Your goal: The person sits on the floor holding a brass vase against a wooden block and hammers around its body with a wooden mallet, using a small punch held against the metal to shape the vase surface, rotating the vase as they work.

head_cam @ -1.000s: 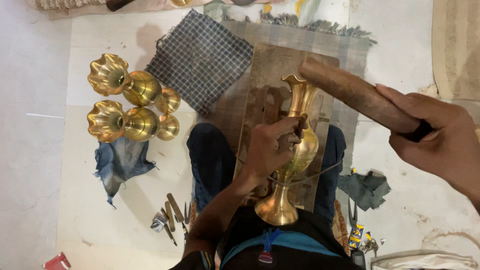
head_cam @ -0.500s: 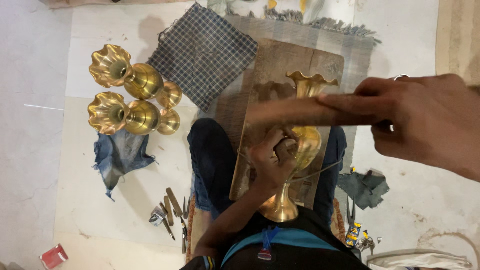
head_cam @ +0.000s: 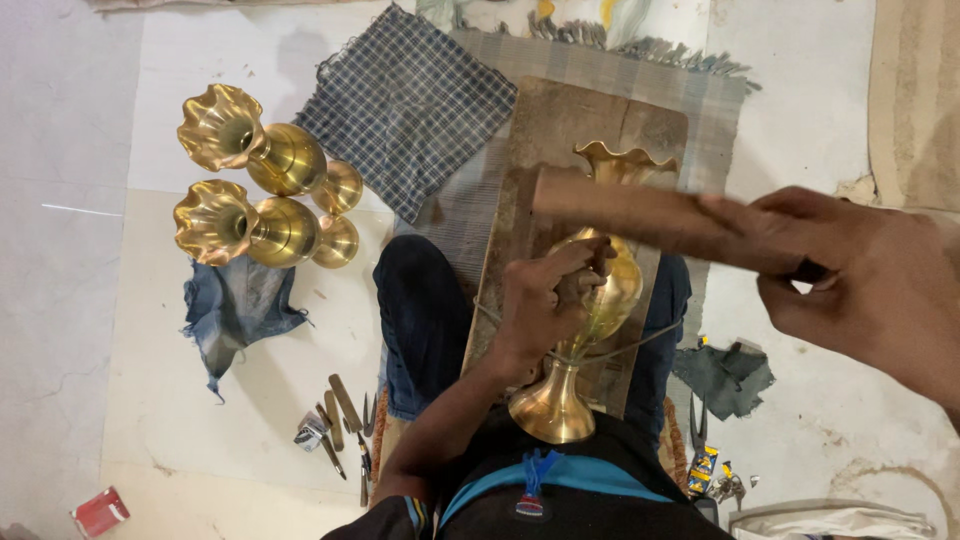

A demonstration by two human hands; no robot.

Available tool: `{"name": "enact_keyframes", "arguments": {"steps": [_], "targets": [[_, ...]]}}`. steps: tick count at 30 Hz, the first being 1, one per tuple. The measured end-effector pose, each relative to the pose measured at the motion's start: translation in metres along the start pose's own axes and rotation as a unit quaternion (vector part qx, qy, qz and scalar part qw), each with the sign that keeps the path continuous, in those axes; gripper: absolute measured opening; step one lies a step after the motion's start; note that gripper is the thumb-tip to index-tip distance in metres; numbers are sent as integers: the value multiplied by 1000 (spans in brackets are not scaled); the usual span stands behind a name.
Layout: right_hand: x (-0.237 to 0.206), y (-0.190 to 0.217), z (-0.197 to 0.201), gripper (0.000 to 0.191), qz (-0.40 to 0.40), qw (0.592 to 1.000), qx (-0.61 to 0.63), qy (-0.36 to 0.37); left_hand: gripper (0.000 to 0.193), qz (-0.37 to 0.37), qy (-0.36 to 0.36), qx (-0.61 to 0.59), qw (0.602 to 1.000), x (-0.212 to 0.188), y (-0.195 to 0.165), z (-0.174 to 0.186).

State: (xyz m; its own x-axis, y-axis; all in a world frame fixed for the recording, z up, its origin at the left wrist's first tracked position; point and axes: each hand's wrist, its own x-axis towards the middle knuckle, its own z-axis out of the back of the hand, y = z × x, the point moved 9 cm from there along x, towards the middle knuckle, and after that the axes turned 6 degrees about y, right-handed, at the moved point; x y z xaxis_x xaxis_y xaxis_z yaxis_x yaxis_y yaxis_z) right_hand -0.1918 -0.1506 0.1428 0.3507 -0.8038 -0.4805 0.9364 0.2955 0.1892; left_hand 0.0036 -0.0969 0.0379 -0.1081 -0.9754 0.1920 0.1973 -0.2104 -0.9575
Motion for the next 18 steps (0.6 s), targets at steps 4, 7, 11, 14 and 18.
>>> {"name": "enact_keyframes", "arguments": {"steps": [4,7,11,14,18], "targets": [[-19,-15,-10,82,92,936,307,-142,59,-82,90,25,992,8,-5,-5],[-26,-25,-36,74,53,987,81,-129,62,-105,150,25,983,13,-4,-9],[-50,-38,-54,71,129,912,296,-254,61,-154,202,59,966,20,-8,-12],[-63,-48,-82,70,110,924,229,-287,60,-153,252,51,954,25,-8,-20],[-89,-68,-128,61,81,868,299,-388,54,-142,327,117,927,33,-5,-33]]}}
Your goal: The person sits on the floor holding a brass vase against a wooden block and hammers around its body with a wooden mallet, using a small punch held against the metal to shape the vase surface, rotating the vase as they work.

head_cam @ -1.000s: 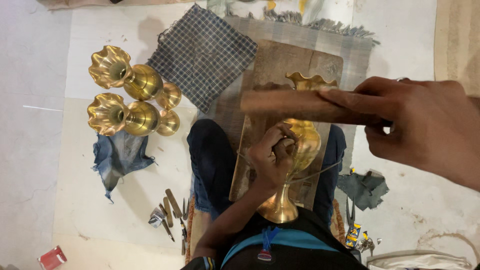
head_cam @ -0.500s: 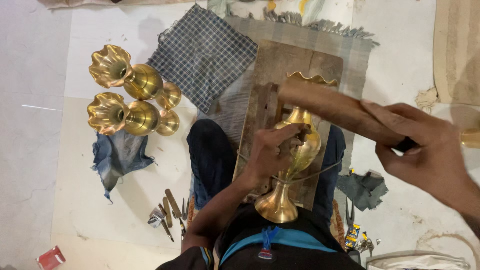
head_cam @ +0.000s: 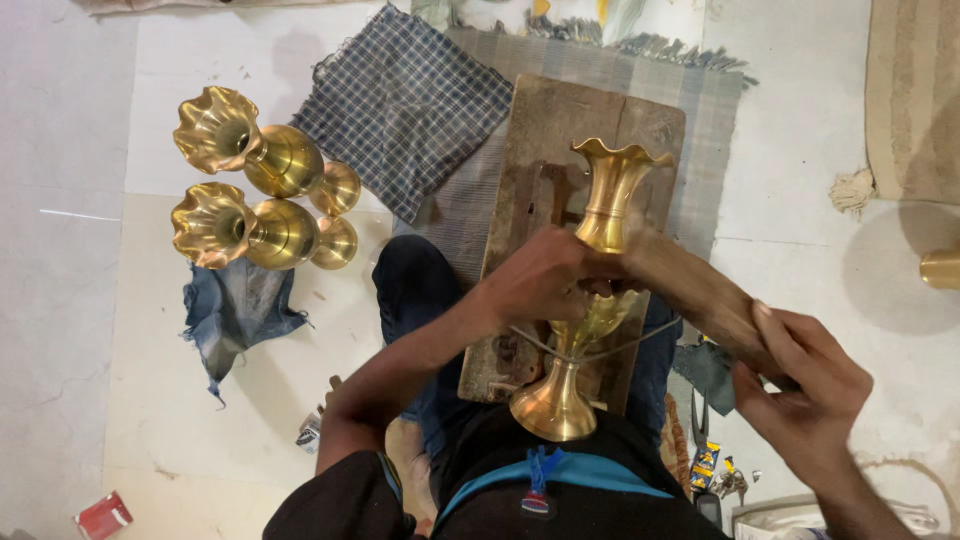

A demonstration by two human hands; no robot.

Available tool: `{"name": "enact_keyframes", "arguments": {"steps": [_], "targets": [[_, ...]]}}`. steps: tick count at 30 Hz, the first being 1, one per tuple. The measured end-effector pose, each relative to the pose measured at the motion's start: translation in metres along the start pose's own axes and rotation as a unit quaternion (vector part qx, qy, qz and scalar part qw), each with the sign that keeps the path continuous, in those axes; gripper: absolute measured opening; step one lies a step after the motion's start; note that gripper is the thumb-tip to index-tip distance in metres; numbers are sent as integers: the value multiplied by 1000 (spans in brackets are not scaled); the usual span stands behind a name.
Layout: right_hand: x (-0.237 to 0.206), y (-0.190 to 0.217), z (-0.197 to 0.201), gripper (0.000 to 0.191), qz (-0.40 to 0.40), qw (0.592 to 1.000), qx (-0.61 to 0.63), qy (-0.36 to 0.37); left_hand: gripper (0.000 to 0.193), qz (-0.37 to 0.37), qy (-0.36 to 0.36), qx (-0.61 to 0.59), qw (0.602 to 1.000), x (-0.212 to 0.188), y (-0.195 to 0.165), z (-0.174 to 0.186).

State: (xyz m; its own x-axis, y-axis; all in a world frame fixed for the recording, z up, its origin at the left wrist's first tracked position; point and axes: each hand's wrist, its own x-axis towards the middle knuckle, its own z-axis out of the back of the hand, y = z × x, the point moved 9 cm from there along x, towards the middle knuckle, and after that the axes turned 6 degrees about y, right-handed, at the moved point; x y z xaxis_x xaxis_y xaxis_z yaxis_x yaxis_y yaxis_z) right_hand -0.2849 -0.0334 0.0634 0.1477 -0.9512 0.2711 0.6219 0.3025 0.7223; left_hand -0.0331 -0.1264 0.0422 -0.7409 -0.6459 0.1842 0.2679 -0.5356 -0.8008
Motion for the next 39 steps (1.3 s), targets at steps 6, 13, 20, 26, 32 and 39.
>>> {"name": "enact_keyframes", "arguments": {"steps": [6,13,20,26,32,39], "targets": [[-67,-22,-21,31,-93,990,-6,-102,59,-87,70,10,994,10,-18,-3],[-88,28,-60,40,-2,981,-101,-162,44,-183,125,-15,975,26,-23,-8],[-105,9,-73,33,-134,980,59,-135,49,-18,-143,-329,933,-7,15,20],[-72,1,-104,64,-57,946,278,-157,58,28,-201,-225,953,-31,8,16],[-52,-14,-107,55,-175,968,162,-73,61,22,-145,-180,973,-17,8,20],[-15,6,-43,66,-149,975,151,-65,56,-12,-87,-159,983,-8,12,16]]}}
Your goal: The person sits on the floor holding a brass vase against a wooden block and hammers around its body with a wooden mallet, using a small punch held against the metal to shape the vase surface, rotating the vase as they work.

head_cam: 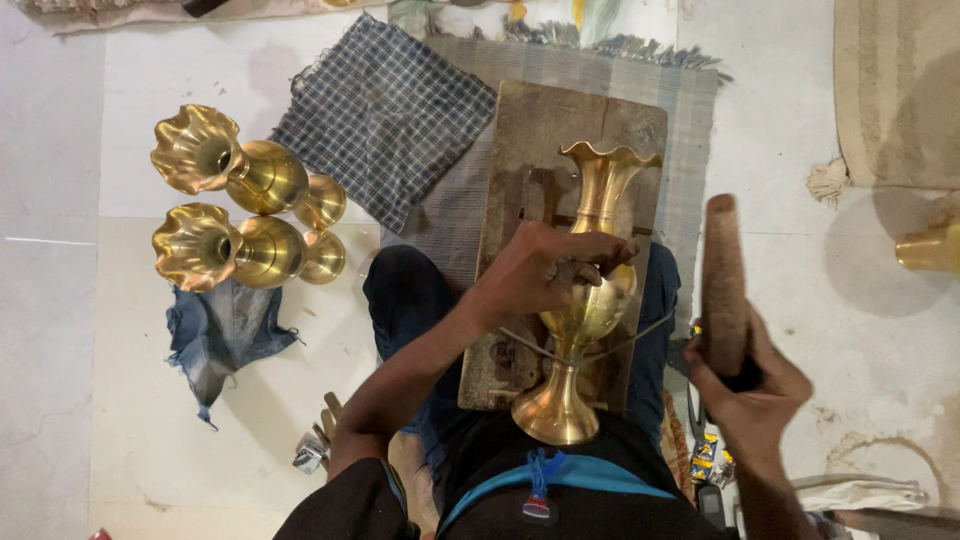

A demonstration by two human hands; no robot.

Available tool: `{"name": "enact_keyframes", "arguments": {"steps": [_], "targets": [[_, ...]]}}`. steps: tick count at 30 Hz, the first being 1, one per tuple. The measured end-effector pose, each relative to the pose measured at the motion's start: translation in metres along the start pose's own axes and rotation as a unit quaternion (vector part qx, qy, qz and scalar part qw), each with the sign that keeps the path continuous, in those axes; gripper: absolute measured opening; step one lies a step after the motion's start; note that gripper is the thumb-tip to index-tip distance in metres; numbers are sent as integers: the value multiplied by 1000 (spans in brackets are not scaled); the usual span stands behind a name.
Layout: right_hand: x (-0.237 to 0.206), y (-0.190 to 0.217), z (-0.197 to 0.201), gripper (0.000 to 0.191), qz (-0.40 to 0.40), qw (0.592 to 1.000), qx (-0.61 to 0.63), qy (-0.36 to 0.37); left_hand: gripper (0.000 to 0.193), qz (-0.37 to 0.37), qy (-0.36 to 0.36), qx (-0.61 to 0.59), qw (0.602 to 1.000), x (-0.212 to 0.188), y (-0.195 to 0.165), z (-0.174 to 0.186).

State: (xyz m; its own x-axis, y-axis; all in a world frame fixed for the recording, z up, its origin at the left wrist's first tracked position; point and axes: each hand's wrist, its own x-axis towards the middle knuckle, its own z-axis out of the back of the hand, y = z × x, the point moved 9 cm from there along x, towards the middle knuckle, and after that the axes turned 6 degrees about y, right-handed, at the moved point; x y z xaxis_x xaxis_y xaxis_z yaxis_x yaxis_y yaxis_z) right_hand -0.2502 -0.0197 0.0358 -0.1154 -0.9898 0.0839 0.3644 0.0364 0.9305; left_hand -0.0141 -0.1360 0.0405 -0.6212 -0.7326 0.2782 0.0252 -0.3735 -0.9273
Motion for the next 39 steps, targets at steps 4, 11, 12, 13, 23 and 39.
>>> {"name": "enact_keyframes", "arguments": {"steps": [4,11,12,13,23,39], "targets": [[32,50,29,69,65,983,-135,103,59,1,-11,31,999,-1,3,-4],[84,83,24,74,-63,890,-359,274,47,11,-77,43,996,-13,-3,-1],[89,94,17,75,-33,912,-312,265,43,26,-84,49,995,-14,-3,-1],[94,103,11,76,0,930,-263,255,49,33,-87,39,995,-16,-4,-2],[123,91,-28,87,-11,824,-433,365,56,62,-153,22,986,-24,-13,4],[137,142,-56,96,63,772,-497,391,21,56,-367,48,927,-56,-13,-10]]}}
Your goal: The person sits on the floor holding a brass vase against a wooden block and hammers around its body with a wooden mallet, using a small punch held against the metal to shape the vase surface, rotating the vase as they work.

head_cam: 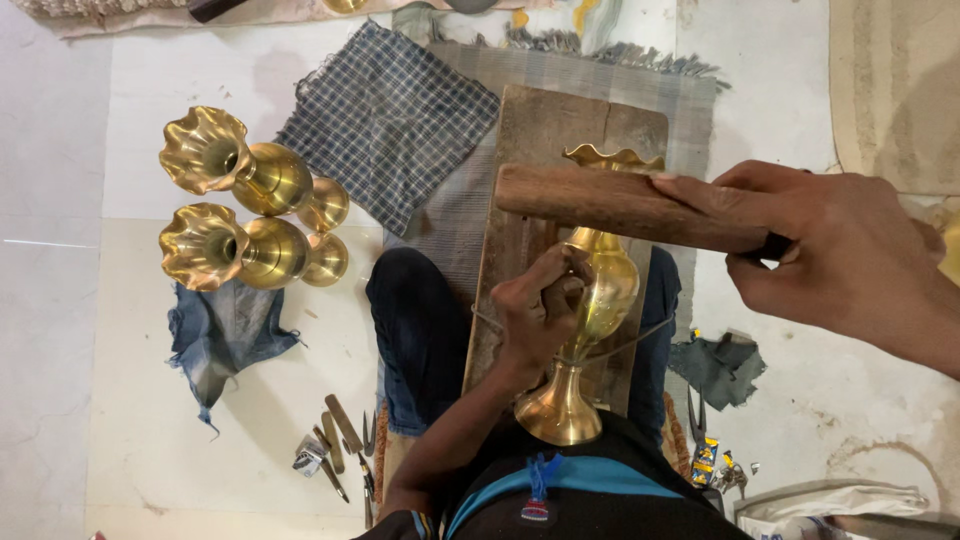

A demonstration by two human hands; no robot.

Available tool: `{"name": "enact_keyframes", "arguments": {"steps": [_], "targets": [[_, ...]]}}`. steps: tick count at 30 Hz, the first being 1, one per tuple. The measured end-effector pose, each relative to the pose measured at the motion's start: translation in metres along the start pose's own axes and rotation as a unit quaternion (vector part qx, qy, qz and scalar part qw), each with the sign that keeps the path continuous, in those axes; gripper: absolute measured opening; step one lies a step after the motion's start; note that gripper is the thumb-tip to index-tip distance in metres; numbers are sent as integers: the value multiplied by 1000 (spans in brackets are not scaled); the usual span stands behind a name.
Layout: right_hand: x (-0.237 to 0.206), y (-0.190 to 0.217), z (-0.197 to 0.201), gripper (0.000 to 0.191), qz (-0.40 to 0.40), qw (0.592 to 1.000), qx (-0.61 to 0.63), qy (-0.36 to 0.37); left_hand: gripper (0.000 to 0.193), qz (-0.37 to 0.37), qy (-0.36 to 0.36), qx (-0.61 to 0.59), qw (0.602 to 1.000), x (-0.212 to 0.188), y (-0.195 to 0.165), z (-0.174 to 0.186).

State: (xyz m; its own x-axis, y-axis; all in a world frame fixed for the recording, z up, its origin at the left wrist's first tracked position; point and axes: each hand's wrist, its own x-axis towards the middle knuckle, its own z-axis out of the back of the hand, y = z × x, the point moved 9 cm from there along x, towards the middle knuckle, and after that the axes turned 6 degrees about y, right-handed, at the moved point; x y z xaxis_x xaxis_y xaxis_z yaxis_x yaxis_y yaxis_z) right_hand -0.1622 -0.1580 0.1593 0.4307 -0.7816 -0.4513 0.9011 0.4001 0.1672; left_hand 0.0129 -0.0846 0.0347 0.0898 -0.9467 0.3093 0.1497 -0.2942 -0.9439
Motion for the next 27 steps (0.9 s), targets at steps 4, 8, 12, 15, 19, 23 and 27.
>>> {"name": "enact_keyframes", "arguments": {"steps": [4,8,12,15,19,23,27], "targets": [[8,13,-3,100,14,979,-189,77,25,31,-43,-54,997,-5,7,1],[13,32,23,92,-1,995,-97,4,28,9,-66,-26,997,-8,0,5],[19,39,9,94,-10,964,-238,120,23,6,-80,17,997,-10,-3,5],[22,49,18,96,20,987,-155,41,26,36,-94,-23,995,-10,2,6],[19,45,8,93,20,992,-116,48,22,39,-34,-5,999,-9,0,1],[10,40,-9,102,28,968,-229,97,21,41,16,21,999,-7,5,-3],[2,28,-6,87,29,996,-79,8,30,11,52,-34,998,-2,11,-6]]}}
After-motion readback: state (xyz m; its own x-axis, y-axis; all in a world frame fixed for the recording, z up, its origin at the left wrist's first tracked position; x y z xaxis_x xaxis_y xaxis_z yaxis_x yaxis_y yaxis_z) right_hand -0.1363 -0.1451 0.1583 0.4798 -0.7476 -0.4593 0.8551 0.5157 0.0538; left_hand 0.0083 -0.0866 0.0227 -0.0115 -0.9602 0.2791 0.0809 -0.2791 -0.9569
